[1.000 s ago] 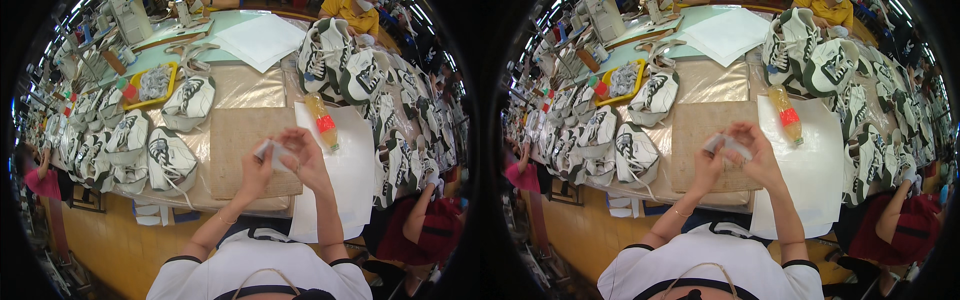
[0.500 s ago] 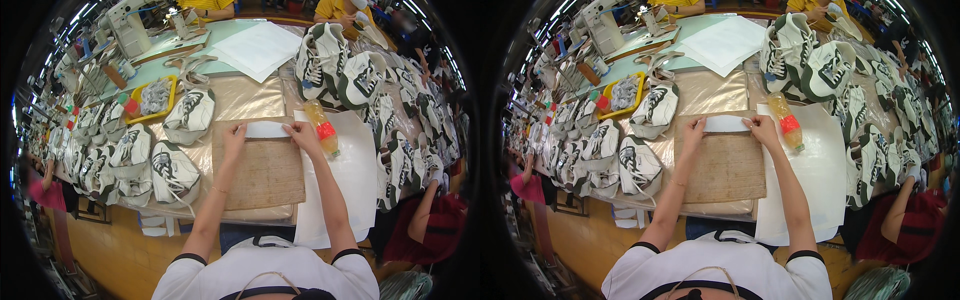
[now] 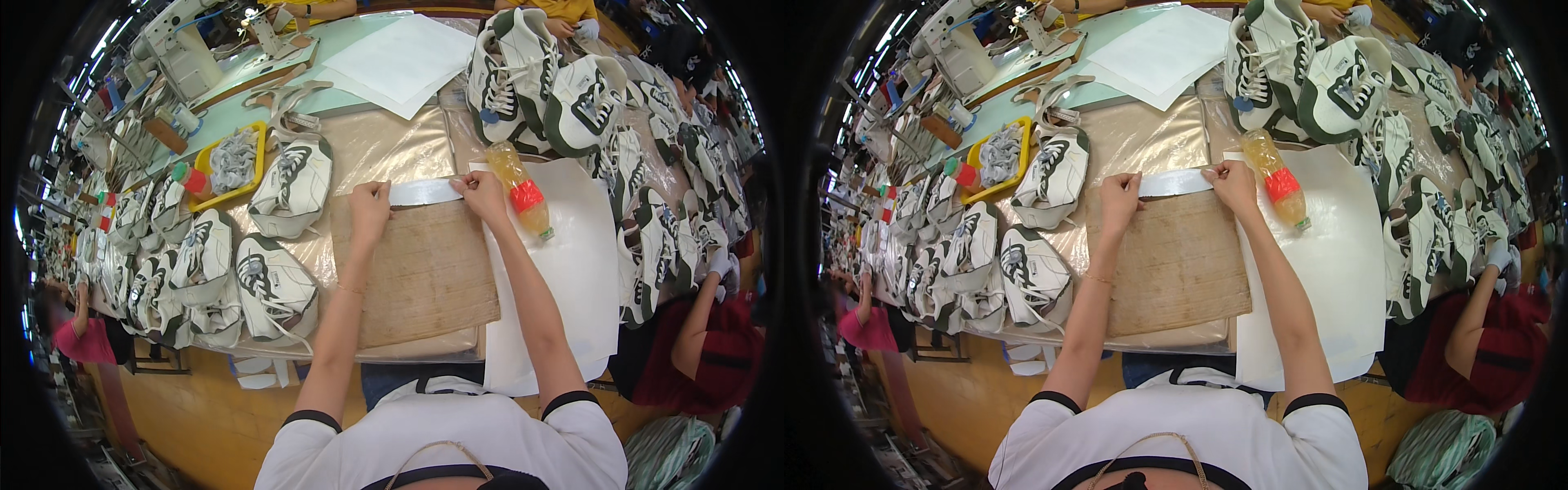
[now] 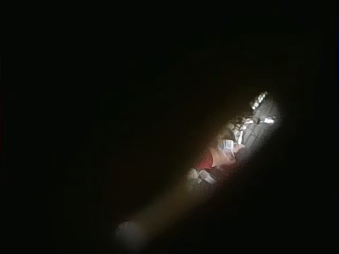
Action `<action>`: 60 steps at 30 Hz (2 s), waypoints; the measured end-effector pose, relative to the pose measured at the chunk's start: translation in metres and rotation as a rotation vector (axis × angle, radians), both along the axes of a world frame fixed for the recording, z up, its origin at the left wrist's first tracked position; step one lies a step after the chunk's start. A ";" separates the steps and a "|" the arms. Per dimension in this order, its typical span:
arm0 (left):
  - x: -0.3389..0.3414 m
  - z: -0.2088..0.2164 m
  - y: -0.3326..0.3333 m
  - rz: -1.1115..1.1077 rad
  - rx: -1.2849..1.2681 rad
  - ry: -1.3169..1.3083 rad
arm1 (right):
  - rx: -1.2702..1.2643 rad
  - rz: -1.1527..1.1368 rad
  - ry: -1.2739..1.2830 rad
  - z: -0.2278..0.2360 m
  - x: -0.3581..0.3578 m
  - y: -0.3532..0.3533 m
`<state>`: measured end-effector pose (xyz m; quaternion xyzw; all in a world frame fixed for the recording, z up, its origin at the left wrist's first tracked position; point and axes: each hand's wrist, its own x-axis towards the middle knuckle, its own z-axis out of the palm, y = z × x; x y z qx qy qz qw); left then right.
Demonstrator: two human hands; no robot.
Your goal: The person places white fabric pieces onto a cardboard template, then uses a squeeze bottle to apply adhesive to each piece. The person repeats this process for multiple pieces and later handles a larger white sheet of material.
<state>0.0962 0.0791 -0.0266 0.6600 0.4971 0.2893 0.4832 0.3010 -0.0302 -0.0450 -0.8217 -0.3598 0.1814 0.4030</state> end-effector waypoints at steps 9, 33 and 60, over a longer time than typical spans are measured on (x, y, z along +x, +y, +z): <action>0.008 -0.008 -0.011 -0.005 0.465 0.116 | 0.004 -0.019 0.058 -0.001 0.005 -0.001; 0.001 -0.016 -0.023 -0.071 0.833 0.557 | 0.048 0.136 -0.815 -0.002 -0.051 -0.011; -0.022 0.001 -0.182 -0.761 0.665 0.114 | -0.185 -0.062 -0.263 0.070 -0.063 -0.337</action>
